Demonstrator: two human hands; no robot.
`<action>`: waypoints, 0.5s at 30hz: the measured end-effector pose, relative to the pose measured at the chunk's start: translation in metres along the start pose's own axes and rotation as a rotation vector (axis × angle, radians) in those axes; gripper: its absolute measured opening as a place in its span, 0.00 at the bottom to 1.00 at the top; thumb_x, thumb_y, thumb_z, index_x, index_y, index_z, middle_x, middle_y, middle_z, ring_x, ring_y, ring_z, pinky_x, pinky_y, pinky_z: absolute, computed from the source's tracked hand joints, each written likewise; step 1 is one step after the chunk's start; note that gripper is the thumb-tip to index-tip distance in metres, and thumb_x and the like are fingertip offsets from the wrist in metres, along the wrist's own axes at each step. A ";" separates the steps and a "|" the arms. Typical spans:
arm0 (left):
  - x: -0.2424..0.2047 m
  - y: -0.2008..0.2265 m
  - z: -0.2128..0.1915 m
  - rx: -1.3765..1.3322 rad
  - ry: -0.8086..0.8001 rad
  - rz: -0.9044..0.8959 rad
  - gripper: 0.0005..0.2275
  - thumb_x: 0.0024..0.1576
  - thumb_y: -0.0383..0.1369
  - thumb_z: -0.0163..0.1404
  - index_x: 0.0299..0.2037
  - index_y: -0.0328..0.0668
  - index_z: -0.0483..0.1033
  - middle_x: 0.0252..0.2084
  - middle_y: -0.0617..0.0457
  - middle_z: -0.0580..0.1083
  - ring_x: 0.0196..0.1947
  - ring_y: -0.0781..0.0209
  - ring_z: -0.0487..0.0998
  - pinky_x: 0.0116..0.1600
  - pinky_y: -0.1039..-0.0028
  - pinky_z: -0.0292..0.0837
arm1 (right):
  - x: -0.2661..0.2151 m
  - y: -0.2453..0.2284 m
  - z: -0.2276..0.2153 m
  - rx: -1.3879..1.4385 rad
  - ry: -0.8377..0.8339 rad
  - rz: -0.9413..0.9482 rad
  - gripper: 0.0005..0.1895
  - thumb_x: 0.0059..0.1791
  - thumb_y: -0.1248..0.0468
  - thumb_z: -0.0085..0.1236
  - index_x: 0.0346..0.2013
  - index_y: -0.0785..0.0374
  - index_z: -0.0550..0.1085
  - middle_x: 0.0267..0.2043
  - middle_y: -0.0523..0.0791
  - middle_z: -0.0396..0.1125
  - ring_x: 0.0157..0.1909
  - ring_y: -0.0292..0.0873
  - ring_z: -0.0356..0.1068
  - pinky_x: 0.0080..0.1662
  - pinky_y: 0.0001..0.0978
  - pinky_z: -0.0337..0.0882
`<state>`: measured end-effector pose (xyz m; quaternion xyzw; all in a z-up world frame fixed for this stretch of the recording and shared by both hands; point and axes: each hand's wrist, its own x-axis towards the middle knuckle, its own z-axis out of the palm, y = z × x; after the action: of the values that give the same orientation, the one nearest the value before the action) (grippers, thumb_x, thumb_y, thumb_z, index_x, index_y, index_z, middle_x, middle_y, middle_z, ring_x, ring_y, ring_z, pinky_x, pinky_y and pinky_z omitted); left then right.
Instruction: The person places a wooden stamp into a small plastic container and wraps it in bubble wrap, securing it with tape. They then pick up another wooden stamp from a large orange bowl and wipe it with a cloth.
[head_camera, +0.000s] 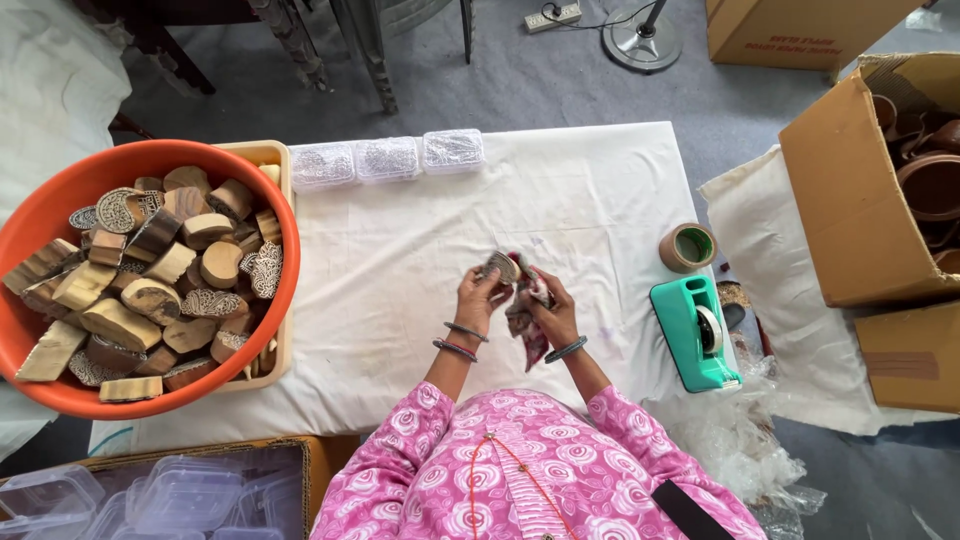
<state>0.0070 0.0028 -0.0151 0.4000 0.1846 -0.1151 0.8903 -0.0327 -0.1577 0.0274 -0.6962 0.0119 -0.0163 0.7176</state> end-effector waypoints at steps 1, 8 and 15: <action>0.007 -0.012 -0.004 0.002 -0.002 -0.001 0.15 0.58 0.32 0.57 0.52 0.38 0.68 0.43 0.48 0.77 0.39 0.59 0.81 0.44 0.67 0.82 | 0.003 -0.007 0.003 0.001 0.003 -0.001 0.22 0.50 0.69 0.63 0.60 0.64 0.74 0.51 0.44 0.71 0.50 0.34 0.71 0.50 0.27 0.75; -0.016 0.010 0.021 0.345 -0.091 -0.050 0.18 0.62 0.40 0.53 0.57 0.37 0.75 0.45 0.52 0.77 0.40 0.66 0.79 0.43 0.74 0.78 | 0.009 -0.027 0.007 -0.257 0.003 -0.261 0.35 0.41 0.69 0.71 0.62 0.61 0.72 0.57 0.48 0.69 0.57 0.43 0.71 0.56 0.34 0.74; -0.010 0.010 0.010 0.307 -0.209 0.024 0.21 0.58 0.39 0.60 0.57 0.33 0.75 0.46 0.53 0.76 0.41 0.68 0.79 0.43 0.75 0.79 | 0.006 -0.037 0.007 -0.412 -0.003 -0.274 0.28 0.38 0.71 0.71 0.53 0.62 0.75 0.48 0.48 0.71 0.46 0.46 0.74 0.48 0.36 0.75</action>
<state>0.0037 0.0027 0.0020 0.5192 0.0663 -0.1721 0.8345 -0.0268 -0.1520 0.0651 -0.8229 -0.0804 -0.1095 0.5517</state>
